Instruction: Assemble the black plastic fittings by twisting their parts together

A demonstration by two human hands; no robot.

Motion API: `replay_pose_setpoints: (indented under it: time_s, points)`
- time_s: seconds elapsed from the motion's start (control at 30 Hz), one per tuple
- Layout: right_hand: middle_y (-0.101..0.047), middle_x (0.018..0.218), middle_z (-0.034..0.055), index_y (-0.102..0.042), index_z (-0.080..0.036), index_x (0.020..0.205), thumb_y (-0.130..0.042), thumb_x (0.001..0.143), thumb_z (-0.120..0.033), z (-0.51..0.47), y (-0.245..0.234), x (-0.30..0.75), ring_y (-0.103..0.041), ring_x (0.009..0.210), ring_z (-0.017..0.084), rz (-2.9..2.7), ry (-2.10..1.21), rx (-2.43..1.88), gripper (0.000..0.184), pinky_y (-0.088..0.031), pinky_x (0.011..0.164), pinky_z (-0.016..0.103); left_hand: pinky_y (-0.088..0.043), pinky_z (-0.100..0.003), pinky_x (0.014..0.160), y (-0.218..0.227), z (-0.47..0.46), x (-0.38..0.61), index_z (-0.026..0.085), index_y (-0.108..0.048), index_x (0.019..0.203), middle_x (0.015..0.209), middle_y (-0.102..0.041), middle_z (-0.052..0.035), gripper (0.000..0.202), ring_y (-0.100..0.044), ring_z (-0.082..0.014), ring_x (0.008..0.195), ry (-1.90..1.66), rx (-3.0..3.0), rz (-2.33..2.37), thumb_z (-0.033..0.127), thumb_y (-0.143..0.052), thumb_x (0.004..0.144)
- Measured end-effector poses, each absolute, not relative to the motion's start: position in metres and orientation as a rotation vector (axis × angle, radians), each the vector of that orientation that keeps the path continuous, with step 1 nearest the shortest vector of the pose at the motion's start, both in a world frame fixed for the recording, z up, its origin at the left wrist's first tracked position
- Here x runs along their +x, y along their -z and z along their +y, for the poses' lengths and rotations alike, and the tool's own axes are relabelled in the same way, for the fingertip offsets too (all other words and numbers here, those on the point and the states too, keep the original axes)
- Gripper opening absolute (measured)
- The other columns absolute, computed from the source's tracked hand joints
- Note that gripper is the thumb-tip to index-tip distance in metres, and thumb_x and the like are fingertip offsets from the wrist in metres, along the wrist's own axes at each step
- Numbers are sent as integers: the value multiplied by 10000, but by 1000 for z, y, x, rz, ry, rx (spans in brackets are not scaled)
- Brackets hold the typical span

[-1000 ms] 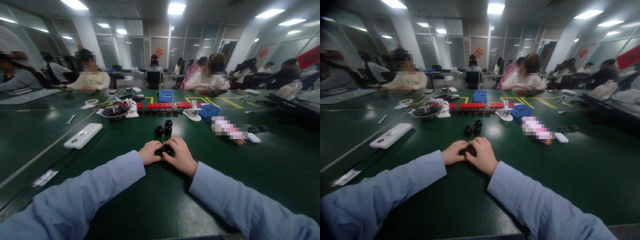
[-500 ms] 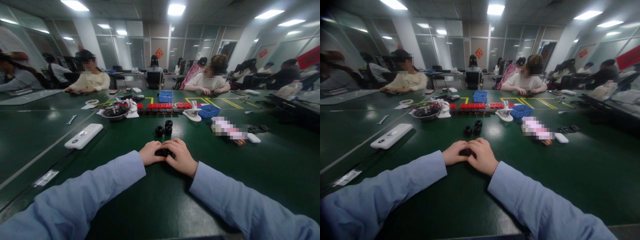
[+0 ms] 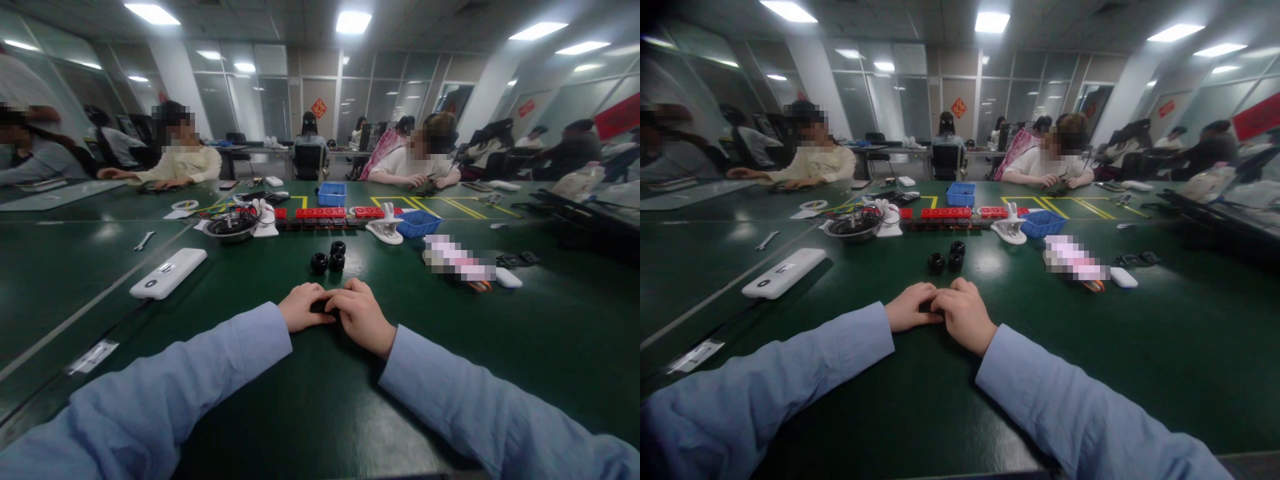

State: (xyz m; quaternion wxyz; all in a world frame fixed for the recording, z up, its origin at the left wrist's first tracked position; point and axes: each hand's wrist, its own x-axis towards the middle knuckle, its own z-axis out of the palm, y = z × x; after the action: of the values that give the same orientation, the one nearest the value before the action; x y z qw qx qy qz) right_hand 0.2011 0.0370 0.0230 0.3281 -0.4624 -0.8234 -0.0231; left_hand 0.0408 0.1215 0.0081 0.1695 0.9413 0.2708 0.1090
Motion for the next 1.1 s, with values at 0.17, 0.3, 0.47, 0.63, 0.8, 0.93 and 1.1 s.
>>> replay_pose_setpoints:
  time_s: [0.17, 0.3, 0.47, 0.63, 0.8, 0.93, 1.1]
  points:
    - [-667, 877, -4, -634, -192, 720, -470, 765, -2, 37, -23, 200, -420, 750, 163, -2171, 82, -1209, 255, -331, 693, 286, -396, -339, 802, -7, 123, 40, 201, -626, 932, 937, -563, -36, 366, -510, -213, 902, -332, 2650, 762, 519, -619, 750]
    - [-662, 889, -10, -640, -195, 693, -454, 770, -9, 37, -23, 201, -425, 764, 166, -2185, 68, -1215, 274, -339, 702, 293, -398, -340, 804, -6, 123, 40, 197, -625, 947, 939, -566, -39, 397, -508, -211, 892, -339, 2644, 747, 539, -611, 745]
    - [-664, 921, -10, -659, -211, 728, -437, 802, -45, 36, -23, 201, -431, 776, 167, -2213, 73, -1245, 287, -335, 705, 305, -405, -341, 799, -6, 123, 40, 193, -623, 932, 939, -564, -38, 400, -509, -212, 888, -342, 2650, 767, 545, -608, 742]
    - [-636, 1081, -3, -664, -212, 860, -417, 807, -48, 33, -25, 200, -452, 846, 178, -2145, 120, -1248, 301, -328, 734, 328, -411, -368, 820, -6, 124, 40, 171, -626, 919, 978, -577, -59, 390, -520, -226, 909, -323, 2668, 753, 521, -618, 747]
    - [-614, 1085, 28, -623, -206, 1006, -377, 758, -34, 32, -25, 201, -479, 908, 185, -2078, 75, -1243, 389, -355, 800, 339, -412, -375, 857, -2, 125, 40, 183, -602, 1027, 1032, -583, -62, 438, -528, -233, 958, -383, 2650, 744, 512, -633, 739]
    - [-595, 1034, 65, -582, -173, 991, -412, 781, -139, 33, -25, 203, -487, 952, 208, -1972, 30, -1289, 272, -371, 851, 366, -417, -361, 829, -2, 126, 39, 184, -601, 1005, 970, -584, -56, 437, -528, -222, 909, -372, 2654, 754, 526, -629, 735]
    - [-582, 1014, 77, -559, -173, 983, -481, 815, -287, 35, -24, 203, -487, 955, 224, -1949, 1, -1323, 219, -373, 853, 383, -409, -367, 839, -5, 125, 39, 172, -594, 999, 981, -573, -65, 424, -516, -228, 913, -343, 2634, 754, 509, -626, 744]
